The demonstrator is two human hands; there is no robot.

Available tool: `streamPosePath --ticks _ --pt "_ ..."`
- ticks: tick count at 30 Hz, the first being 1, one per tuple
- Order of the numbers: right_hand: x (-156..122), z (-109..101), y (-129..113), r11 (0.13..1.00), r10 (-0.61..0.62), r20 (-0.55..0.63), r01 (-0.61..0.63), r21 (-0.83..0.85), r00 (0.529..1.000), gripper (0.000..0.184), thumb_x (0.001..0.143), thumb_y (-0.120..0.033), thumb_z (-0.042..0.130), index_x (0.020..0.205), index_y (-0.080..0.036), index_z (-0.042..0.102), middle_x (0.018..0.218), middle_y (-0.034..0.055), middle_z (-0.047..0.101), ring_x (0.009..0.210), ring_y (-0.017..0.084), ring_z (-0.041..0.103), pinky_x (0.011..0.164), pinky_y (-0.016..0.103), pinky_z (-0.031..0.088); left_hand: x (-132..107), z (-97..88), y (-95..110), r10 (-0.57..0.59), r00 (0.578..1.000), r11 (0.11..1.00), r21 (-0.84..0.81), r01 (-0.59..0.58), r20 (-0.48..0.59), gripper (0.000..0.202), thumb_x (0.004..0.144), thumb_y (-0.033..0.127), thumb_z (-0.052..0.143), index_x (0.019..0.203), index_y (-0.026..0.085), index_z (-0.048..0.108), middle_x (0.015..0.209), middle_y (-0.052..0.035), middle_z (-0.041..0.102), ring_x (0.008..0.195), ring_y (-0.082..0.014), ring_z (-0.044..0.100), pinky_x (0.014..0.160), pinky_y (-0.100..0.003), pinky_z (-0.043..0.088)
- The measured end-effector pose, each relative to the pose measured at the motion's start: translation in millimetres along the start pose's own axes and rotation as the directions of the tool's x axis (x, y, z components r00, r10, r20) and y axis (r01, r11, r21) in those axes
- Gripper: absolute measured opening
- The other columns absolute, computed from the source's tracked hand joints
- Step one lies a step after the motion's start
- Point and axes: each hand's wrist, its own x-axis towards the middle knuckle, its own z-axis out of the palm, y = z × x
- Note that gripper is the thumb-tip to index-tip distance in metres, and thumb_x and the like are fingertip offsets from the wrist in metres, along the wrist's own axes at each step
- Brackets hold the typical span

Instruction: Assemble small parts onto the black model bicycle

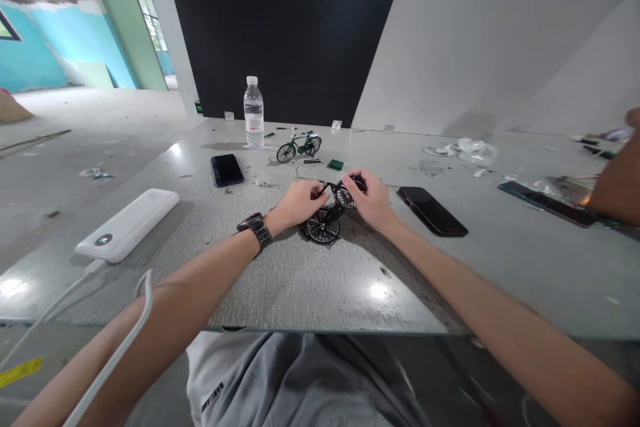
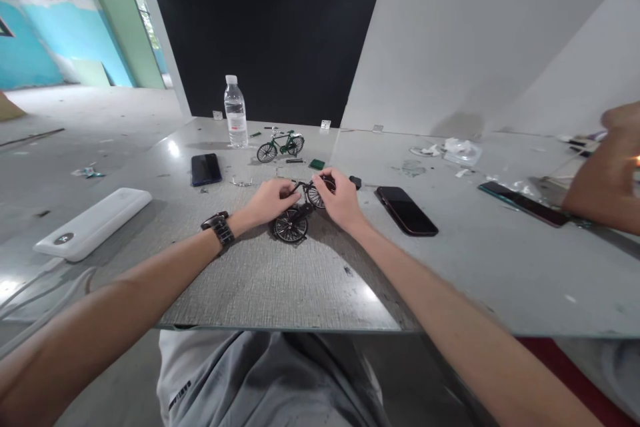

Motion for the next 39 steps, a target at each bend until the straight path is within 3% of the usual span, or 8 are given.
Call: streamPosePath --ticks 23,39 --pt "-1.0 -2.3 -2.6 1.0 0.003 0.024 -0.003 0.001 1.0 0.031 0.094 -0.052 0.058 0.089 -0.022 0.063 0.082 0.005 0.069 0.076 0.022 0.062 0.073 0.036 0.047 -1.5 -2.5 4.2 0.0 1.0 1.0 0.018 0.0 0.027 0.045 0.095 0.024 0.062 0.062 0.023 0.031 0.06 0.0044 0.041 0.059 -0.0136 0.038 0.062 -0.034 0.03" --pt "-0.7 -1.2 -1.8 1.0 -0.001 0.018 0.001 -0.009 1.0 0.034 0.093 -0.055 0.058 0.089 -0.022 0.064 0.083 0.0051 0.07 0.075 0.022 0.062 0.073 0.036 0.047 -0.2 -1.2 1.4 -0.005 0.999 1.0 0.031 0.003 0.037 0.042 0.094 0.024 0.062 0.061 0.023 0.036 0.061 0.0027 0.047 0.059 -0.0139 0.041 0.061 -0.034 0.03"
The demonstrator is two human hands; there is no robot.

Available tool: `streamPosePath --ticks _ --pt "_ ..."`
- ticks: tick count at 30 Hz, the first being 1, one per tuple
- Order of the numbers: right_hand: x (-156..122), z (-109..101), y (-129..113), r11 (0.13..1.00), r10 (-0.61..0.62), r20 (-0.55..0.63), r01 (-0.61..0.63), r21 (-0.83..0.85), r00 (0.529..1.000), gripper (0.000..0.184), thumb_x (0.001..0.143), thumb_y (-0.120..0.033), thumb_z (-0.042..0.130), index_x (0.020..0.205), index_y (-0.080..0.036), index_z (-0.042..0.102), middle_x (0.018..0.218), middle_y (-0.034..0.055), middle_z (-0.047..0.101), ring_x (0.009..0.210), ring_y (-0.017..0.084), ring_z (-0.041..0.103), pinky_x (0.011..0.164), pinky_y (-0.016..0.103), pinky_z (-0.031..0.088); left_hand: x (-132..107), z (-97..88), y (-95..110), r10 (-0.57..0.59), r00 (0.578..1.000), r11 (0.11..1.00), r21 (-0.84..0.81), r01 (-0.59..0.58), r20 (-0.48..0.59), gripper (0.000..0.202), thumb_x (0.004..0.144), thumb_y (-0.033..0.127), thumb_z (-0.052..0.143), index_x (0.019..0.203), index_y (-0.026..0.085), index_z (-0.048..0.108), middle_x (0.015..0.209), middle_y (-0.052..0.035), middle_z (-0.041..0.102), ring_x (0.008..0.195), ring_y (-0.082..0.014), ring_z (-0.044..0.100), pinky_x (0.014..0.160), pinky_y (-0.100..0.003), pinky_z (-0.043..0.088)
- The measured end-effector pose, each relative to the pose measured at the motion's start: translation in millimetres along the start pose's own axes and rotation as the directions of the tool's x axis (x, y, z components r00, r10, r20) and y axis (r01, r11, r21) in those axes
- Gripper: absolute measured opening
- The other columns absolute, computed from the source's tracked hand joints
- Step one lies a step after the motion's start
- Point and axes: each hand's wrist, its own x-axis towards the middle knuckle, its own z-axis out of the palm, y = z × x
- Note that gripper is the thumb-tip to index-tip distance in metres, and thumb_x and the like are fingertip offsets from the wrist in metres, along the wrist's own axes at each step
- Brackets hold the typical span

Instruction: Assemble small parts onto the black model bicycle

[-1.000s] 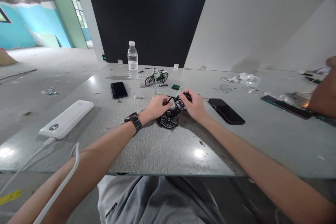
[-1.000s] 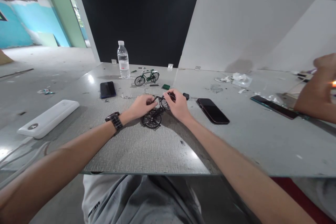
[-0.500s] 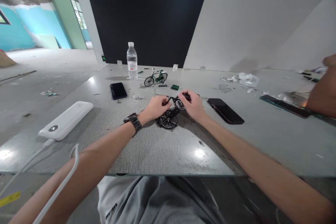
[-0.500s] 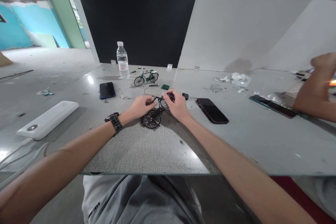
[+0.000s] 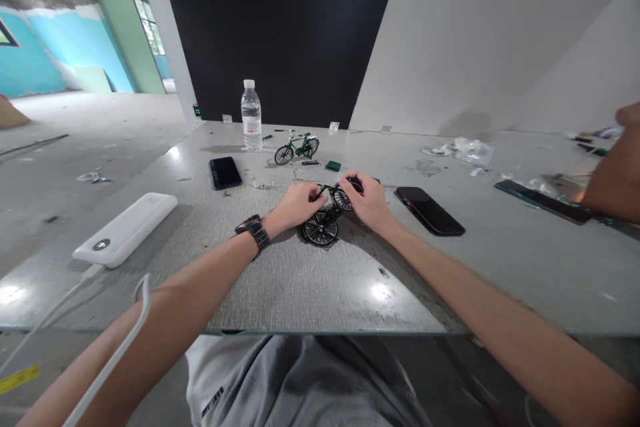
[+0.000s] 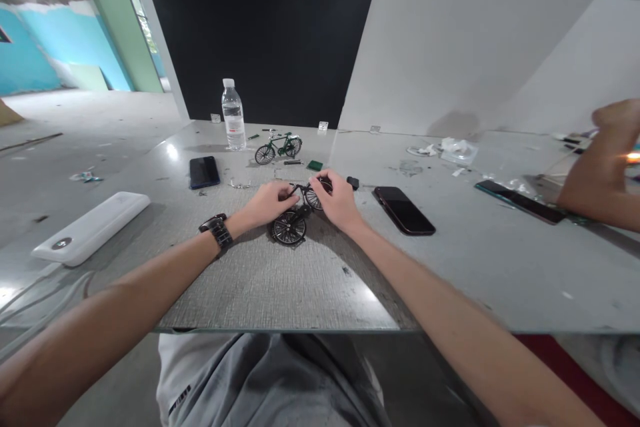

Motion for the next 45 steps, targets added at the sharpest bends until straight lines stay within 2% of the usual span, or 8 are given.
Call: streamPosePath --ticks 7,12,19,28,36,45 --pt "-0.2 0.4 0.2 1.0 -0.003 0.003 0.003 0.001 1.0 0.031 0.093 -0.052 0.059 0.088 -0.022 0.063 0.082 0.0049 0.07 0.074 0.022 0.062 0.073 0.036 0.047 0.2 1.0 -2.6 0.018 1.0 0.999 0.033 -0.019 0.014 0.043 0.095 0.025 0.061 0.061 0.023 0.035 0.06 0.0025 0.047 0.058 -0.0139 0.04 0.06 -0.034 0.029" --pt "0.3 0.3 1.6 1.0 0.005 0.047 -0.005 0.001 0.999 0.032 0.093 -0.054 0.06 0.088 -0.022 0.064 0.086 0.0059 0.071 0.078 0.023 0.063 0.074 0.036 0.049 -1.9 1.0 -1.6 0.027 0.998 0.997 0.067 -0.03 0.05 0.043 0.096 0.024 0.059 0.06 0.023 0.035 0.059 0.002 0.047 0.056 -0.0137 0.039 0.058 -0.034 0.026" --pt "0.4 -0.1 1.4 0.999 -0.029 0.038 0.031 -0.04 0.999 0.031 0.092 -0.053 0.06 0.087 -0.022 0.064 0.086 0.007 0.072 0.08 0.024 0.063 0.075 0.037 0.05 -2.2 3.2 -1.9 0.057 0.997 0.995 0.083 -0.062 0.059 0.044 0.095 0.022 0.061 0.059 0.023 0.036 0.054 0.0031 0.042 0.052 -0.0128 0.036 0.056 -0.035 0.024" --pt "0.8 0.1 1.7 0.998 -0.037 0.035 0.038 -0.044 0.999 0.031 0.092 -0.053 0.06 0.086 -0.022 0.064 0.086 0.0074 0.072 0.08 0.025 0.063 0.075 0.038 0.049 -3.0 2.8 -1.2 0.043 0.994 0.993 0.101 -0.053 0.097 0.042 0.097 0.025 0.057 0.061 0.024 0.035 0.057 0.0025 0.044 0.054 -0.0144 0.037 0.059 -0.034 0.025" --pt "2.0 0.1 6.6 0.999 -0.003 0.145 0.01 -0.041 0.989 0.032 0.091 -0.052 0.061 0.084 -0.021 0.065 0.084 0.0065 0.071 0.078 0.024 0.064 0.077 0.038 0.047 -4.0 1.8 2.8 0.026 0.988 0.986 0.157 -0.051 0.153 0.042 0.099 0.029 0.055 0.061 0.023 0.037 0.057 0.0023 0.042 0.053 -0.0139 0.036 0.058 -0.034 0.024" --pt "1.5 -1.6 3.8 0.997 0.003 0.166 0.01 -0.076 0.986 0.033 0.092 -0.052 0.059 0.085 -0.021 0.065 0.087 0.0063 0.073 0.082 0.024 0.065 0.078 0.037 0.048 -5.0 -0.9 5.5 -0.01 0.979 0.967 0.251 -0.042 0.202 0.036 0.101 0.036 0.051 0.069 0.021 0.05 0.065 -0.0009 0.055 0.058 -0.0145 0.045 0.057 -0.031 0.031"
